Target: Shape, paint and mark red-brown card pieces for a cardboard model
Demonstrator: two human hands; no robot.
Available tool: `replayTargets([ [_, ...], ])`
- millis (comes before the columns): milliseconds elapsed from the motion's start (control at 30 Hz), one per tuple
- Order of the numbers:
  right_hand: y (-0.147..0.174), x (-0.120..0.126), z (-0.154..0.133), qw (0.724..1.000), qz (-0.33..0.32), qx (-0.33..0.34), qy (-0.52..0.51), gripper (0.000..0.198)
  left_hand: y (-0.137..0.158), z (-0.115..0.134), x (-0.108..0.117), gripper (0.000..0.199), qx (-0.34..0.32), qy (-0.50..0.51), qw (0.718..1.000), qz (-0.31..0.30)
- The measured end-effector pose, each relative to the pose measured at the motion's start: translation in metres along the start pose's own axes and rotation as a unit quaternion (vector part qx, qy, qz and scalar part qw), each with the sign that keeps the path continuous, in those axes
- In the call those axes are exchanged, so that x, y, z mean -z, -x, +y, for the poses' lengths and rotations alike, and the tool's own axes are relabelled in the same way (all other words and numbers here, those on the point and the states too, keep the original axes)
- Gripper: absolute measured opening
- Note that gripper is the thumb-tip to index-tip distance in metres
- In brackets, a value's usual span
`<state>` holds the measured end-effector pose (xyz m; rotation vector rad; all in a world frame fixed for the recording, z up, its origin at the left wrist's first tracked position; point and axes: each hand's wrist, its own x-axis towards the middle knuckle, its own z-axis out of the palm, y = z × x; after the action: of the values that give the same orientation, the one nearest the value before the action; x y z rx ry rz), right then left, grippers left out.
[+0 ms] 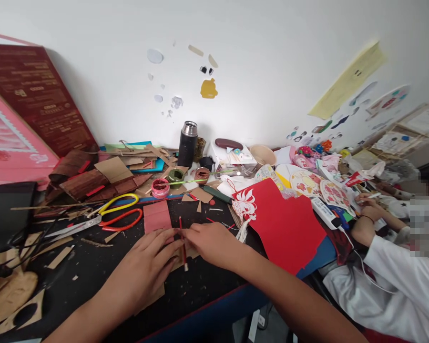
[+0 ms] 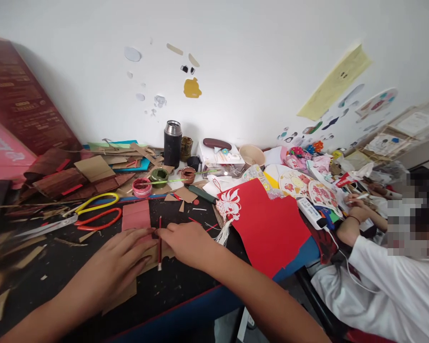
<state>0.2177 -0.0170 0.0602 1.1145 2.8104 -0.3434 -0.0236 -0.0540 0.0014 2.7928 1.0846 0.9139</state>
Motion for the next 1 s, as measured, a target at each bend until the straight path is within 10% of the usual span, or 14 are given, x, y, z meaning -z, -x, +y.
replayTargets([
  [433, 0.075, -0.053, 0.026, 0.925, 0.206, -0.213, -0.239, 0.024, 0.013, -0.015, -0.042, 0.037, -0.017, 0.029, 0.999, -0.034],
  [700, 0.120, -0.071, 0.031, 0.563, 0.296, -0.386, -0.668, 0.068, 0.020, -0.019, -0.048, 0.041, -0.053, 0.010, 0.998, -0.033],
  [1000, 0.123, -0.064, 0.041, 0.304, 0.319, -0.372, -0.817, 0.039, 0.024, -0.021, -0.049, 0.043, -0.085, -0.012, 0.996, -0.037],
])
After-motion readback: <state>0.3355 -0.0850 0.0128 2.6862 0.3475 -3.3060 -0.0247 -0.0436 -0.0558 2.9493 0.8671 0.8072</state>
